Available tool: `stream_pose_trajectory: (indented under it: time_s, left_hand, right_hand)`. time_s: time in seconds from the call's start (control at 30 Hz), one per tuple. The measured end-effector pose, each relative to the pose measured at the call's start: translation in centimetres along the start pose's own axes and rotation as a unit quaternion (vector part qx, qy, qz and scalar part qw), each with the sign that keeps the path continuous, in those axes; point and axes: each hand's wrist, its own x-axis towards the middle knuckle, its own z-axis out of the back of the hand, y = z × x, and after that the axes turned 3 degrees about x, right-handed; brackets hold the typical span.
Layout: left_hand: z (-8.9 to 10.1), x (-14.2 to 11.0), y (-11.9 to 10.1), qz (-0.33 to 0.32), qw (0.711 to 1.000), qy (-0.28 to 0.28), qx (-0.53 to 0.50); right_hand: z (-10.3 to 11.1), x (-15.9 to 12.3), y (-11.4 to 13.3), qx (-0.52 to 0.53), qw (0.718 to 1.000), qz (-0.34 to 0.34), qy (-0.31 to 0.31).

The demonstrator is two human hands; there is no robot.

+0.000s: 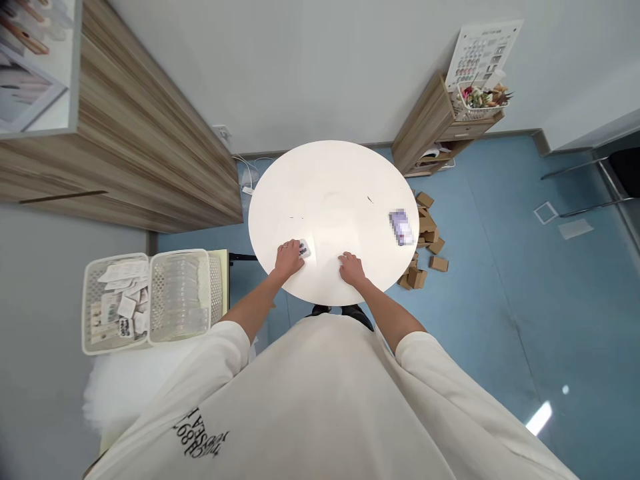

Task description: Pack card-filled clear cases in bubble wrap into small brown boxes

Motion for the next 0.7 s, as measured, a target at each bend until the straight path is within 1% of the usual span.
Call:
stream_pose_trajectory:
  time_s: [0.07, 0.17, 0.27, 0.37, 0.5, 0.6, 0.7]
  left_hand:
    - [0.4, 0.3, -2.0, -0.03, 0.999, -0.02, -0.018]
    - [0.2, 1.1, -5.6, -0.079, 0.996, -0.019, -0.038]
    - [-0.7, 1.9, -9.1, -0.11, 0.993, -0.005, -0.044]
    - [-2.0, 2.7, -11.7, -0.118, 0.992, 0.016, -0.041]
    - [-3.4, 3.7, -13.4, -0.122, 0.992, 0.035, -0.025]
    - [-4.2, 4.3, -14.0, -0.121, 0.992, 0.034, -0.014]
    - [-4.7, 4.7, -14.3, -0.108, 0.994, 0.035, -0.004]
  right_hand:
    - [0.5, -0.2, -0.7, 0.013, 1.0, 0.009, -0.019]
    - [1.0, -0.6, -2.2, 0.017, 0.999, 0.012, -0.029]
    - [1.5, -1.2, -4.2, 0.014, 0.999, 0.024, -0.029]
    - [1.8, -1.6, -5.9, 0.019, 0.999, 0.042, -0.022]
    - [1.6, -1.9, -7.3, 0.015, 0.997, 0.072, 0.001]
    - [1.0, -2.0, -7.7, -0.004, 0.995, 0.101, 0.009]
    - [0.3, -2.2, -7.7, -0.032, 0.993, 0.116, 0.012]
